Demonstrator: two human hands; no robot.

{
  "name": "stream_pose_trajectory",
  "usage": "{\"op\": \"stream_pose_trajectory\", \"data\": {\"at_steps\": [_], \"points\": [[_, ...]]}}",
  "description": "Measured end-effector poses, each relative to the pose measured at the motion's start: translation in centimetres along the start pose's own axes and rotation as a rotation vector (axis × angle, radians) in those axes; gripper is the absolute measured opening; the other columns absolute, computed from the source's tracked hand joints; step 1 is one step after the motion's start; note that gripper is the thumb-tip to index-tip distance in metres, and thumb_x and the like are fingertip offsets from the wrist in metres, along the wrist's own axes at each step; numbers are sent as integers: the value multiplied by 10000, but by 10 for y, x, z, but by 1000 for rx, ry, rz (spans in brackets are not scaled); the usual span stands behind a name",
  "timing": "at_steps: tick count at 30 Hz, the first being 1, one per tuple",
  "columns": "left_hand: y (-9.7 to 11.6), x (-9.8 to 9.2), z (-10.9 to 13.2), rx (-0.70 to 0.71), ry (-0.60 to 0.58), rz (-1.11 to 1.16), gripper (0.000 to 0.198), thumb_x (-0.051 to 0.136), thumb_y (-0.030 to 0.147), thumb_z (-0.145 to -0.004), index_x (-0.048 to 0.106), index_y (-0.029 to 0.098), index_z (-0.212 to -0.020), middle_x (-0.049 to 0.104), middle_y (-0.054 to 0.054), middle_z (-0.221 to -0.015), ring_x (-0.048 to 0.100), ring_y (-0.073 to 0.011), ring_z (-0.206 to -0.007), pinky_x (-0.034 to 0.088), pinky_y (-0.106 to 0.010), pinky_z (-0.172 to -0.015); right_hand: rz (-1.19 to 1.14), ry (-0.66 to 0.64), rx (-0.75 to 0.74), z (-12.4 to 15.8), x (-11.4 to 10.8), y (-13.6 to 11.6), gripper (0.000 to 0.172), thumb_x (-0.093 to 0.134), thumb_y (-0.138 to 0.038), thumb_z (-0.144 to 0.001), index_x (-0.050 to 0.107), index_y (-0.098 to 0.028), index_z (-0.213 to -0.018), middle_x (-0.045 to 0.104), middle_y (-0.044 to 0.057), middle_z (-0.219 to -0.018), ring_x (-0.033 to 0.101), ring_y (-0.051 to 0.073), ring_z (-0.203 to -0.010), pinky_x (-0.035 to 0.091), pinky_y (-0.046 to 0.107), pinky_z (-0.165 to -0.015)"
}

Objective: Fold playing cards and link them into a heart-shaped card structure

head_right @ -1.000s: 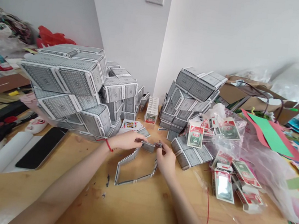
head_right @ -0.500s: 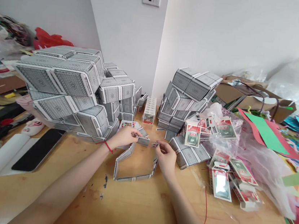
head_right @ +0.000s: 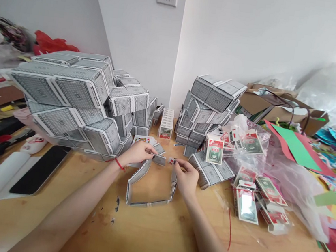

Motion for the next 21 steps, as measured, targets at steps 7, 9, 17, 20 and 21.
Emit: {"op": "stream_pose_trajectory", "data": {"at_steps": [7,9,17,20,21], "points": [[-4,2,-2,16,11,1,238,550,129,-634,692,152,-824,667,-15,-700,566,-117,-605,414,-214,-577,-17,-30,13,1,2,1,258,582,-343,-656,676,-143,-787,700,81,-801,645,211,-723,505,303,-657],[-6,3,-2,21,10,-5,251,547,142,-635,689,156,-841,673,-21,-729,581,-130,-650,421,-220,-598,-34,-44,25,0,3,4,260,585,-344,-652,678,-142,-789,700,81,-801,644,209,-716,504,303,-654],[-9,2,-3,42,4,-5,262,537,157,-642,684,158,-859,679,-29,-770,594,-142,-712,427,-229,-645,-38,-101,44,-2,3,9,263,587,-336,-657,682,-136,-799,700,85,-802,645,214,-739,498,305,-673],[-7,4,-3,58,-18,18,255,534,157,-651,683,151,-857,679,-30,-760,589,-136,-686,424,-226,-625,-27,-112,43,-2,4,8,265,588,-346,-658,686,-143,-797,700,83,-805,645,221,-745,497,315,-684],[-6,4,-3,64,-29,24,253,534,157,-653,683,150,-857,678,-28,-755,587,-133,-673,422,-223,-614,-28,-127,39,-1,4,7,263,587,-347,-661,687,-145,-797,700,82,-812,645,221,-751,497,315,-689]]}}
Point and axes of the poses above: each hand's wrist, its own z-axis away from the middle knuckle, its own x-axis out of the palm, y = z × x, the point moved 1 cm from there along -z, towards the middle knuckle
